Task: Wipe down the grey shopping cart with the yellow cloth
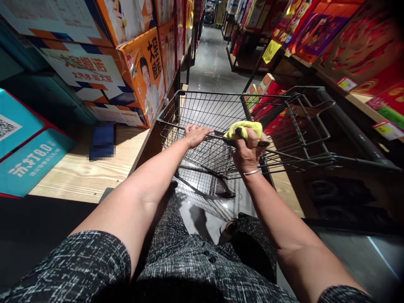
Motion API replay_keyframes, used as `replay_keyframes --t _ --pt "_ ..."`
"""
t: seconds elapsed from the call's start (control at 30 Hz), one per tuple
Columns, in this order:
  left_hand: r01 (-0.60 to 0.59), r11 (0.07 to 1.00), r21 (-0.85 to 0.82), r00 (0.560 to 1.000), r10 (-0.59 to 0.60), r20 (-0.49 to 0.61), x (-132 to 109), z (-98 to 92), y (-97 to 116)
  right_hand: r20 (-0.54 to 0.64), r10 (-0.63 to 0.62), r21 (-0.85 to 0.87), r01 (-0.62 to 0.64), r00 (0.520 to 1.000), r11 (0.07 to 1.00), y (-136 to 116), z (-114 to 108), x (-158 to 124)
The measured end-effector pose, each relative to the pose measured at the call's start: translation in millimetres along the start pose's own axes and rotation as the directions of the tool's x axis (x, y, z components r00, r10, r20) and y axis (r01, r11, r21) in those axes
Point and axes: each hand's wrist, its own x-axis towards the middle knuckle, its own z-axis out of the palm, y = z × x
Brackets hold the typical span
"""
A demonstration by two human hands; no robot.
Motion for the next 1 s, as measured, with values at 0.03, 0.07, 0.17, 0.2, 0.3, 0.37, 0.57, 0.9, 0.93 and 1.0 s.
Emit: replay_keyframes --t 0.03,0.07,0.17,0.2,0.3,0.37,0.57,0.9,0.93,1.0 --pt "0.008 1.0 -0.011 1.0 -0.008 0.001 -0.6 0.9 0.8 0.023 -0.006 0.01 0.006 1.0 1.0 -12.6 0.1 6.0" --pt "0.019 1.0 -0.023 1.0 -0.019 -0.001 -1.1 1.6 1.5 0.057 -0.025 0.025 0.023 0.998 0.999 -27.8 1.5 11.6" --pt "0.046 0.998 -0.044 0.999 -0.047 -0.014 -1.9 1.9 2.2 0.142 -0.118 0.086 0.106 0.983 0.991 -73.9 6.0 28.1" --pt "0.049 0.998 -0.044 0.999 -0.049 -0.02 -1.9 1.4 1.6 0.156 -0.154 0.105 0.138 0.976 0.985 -84.2 5.9 33.4" --pt "0.057 0.997 -0.048 0.998 -0.058 -0.024 -1.0 -0.7 -2.5 0.19 -0.234 0.111 0.216 0.953 0.97 -82.9 -1.2 41.8" --pt "0.047 0.998 -0.051 0.999 -0.048 -0.02 0.5 -1.2 -5.8 0.208 -0.224 0.069 0.214 0.952 0.974 -53.6 -10.3 35.7" --pt "-0.001 0.998 0.069 1.0 0.003 -0.029 4.9 4.2 -8.0 0.083 0.116 -0.106 -0.107 0.99 0.989 80.4 -40.1 -19.6" --pt "-0.021 0.993 0.116 0.999 0.023 -0.022 6.5 10.2 -7.0 0.244 0.002 -0.008 0.0 0.97 1.0 -26.8 -19.5 2.3" --pt "-0.021 0.993 0.12 1.0 0.023 -0.021 6.3 9.2 -7.7 0.282 -0.058 0.001 0.06 0.958 0.998 -38.1 -19.4 7.4" --pt "-0.022 0.992 0.121 1.0 0.024 -0.014 5.4 6.7 -8.6 0.323 -0.123 0.004 0.129 0.938 0.992 -41.1 -22.8 11.6"
